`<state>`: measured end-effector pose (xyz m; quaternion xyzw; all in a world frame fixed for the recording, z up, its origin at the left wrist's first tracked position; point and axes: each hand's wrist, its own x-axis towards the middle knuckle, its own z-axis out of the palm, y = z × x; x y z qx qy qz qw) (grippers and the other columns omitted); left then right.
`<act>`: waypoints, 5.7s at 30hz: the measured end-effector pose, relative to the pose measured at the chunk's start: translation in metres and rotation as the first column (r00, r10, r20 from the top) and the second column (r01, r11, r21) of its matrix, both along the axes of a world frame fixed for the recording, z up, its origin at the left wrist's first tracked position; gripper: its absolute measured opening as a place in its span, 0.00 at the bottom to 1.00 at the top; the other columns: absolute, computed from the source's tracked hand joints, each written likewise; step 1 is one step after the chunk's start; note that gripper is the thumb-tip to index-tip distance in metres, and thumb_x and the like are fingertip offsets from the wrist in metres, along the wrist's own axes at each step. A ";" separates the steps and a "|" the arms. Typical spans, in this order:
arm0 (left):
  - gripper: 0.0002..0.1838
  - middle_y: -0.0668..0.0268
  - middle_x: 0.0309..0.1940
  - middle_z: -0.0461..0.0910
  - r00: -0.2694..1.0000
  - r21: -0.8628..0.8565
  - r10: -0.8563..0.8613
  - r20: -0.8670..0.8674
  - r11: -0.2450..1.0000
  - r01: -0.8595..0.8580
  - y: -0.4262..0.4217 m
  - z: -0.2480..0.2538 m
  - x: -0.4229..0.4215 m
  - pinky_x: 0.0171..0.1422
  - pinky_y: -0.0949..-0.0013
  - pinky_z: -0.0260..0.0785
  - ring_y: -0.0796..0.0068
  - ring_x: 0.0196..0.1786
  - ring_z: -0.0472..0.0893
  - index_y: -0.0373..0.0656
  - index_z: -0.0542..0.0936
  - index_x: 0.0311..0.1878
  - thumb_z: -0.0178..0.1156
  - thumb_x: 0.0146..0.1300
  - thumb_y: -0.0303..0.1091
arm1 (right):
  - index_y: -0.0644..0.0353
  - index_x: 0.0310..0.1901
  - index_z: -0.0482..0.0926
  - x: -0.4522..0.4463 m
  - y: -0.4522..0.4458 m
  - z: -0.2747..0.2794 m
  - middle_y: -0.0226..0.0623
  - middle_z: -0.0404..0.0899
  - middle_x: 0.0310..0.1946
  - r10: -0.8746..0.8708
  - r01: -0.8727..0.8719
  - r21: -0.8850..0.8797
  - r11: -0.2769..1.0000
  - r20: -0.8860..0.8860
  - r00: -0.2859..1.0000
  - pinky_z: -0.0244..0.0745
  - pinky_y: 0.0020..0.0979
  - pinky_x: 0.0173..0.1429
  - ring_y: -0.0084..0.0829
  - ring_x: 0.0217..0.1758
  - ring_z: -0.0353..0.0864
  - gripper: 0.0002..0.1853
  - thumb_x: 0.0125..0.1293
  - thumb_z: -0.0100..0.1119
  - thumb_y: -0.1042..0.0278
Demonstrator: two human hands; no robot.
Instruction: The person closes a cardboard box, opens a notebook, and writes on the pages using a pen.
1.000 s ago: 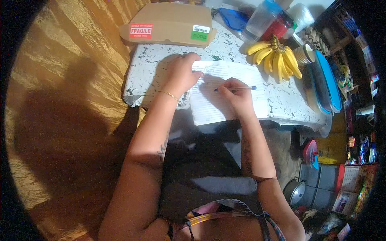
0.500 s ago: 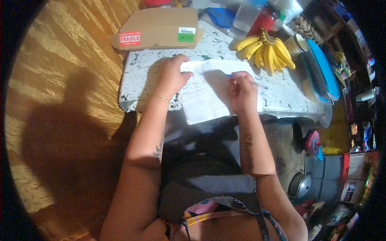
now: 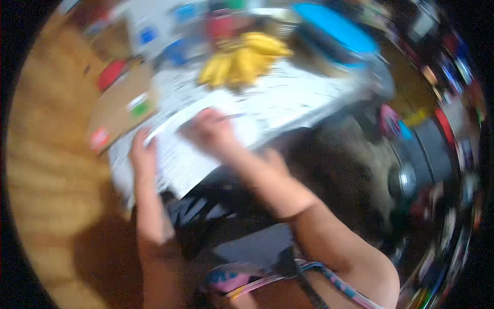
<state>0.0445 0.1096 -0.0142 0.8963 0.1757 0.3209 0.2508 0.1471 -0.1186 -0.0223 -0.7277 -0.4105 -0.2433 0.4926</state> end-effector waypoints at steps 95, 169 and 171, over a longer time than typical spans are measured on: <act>0.12 0.64 0.34 0.82 0.975 -0.423 -0.045 0.216 0.896 0.135 -0.010 0.003 0.003 0.43 0.70 0.74 0.77 0.36 0.80 0.39 0.79 0.46 0.66 0.60 0.24 | 0.64 0.38 0.81 0.031 -0.145 0.002 0.38 0.79 0.32 -0.068 0.018 -0.124 0.992 -0.415 0.907 0.72 0.31 0.46 0.33 0.37 0.78 0.09 0.66 0.60 0.66; 0.29 0.64 0.39 0.81 0.617 -0.442 -0.723 -0.310 0.685 0.580 0.041 0.056 0.048 0.47 0.66 0.73 0.71 0.43 0.79 0.43 0.78 0.57 0.73 0.49 0.24 | 0.61 0.47 0.75 -0.054 -0.004 0.054 0.34 0.77 0.37 0.498 -0.445 0.272 0.853 -0.677 0.541 0.72 0.33 0.50 0.31 0.43 0.77 0.10 0.65 0.59 0.74; 0.29 0.67 0.39 0.78 0.608 -0.441 -0.702 -0.371 0.709 0.550 0.039 0.063 0.047 0.50 0.67 0.72 0.72 0.45 0.77 0.44 0.78 0.58 0.72 0.49 0.24 | 0.61 0.43 0.74 -0.040 0.004 0.059 0.33 0.78 0.37 0.434 -0.362 0.284 0.888 -0.779 0.453 0.72 0.28 0.50 0.26 0.44 0.77 0.06 0.67 0.58 0.74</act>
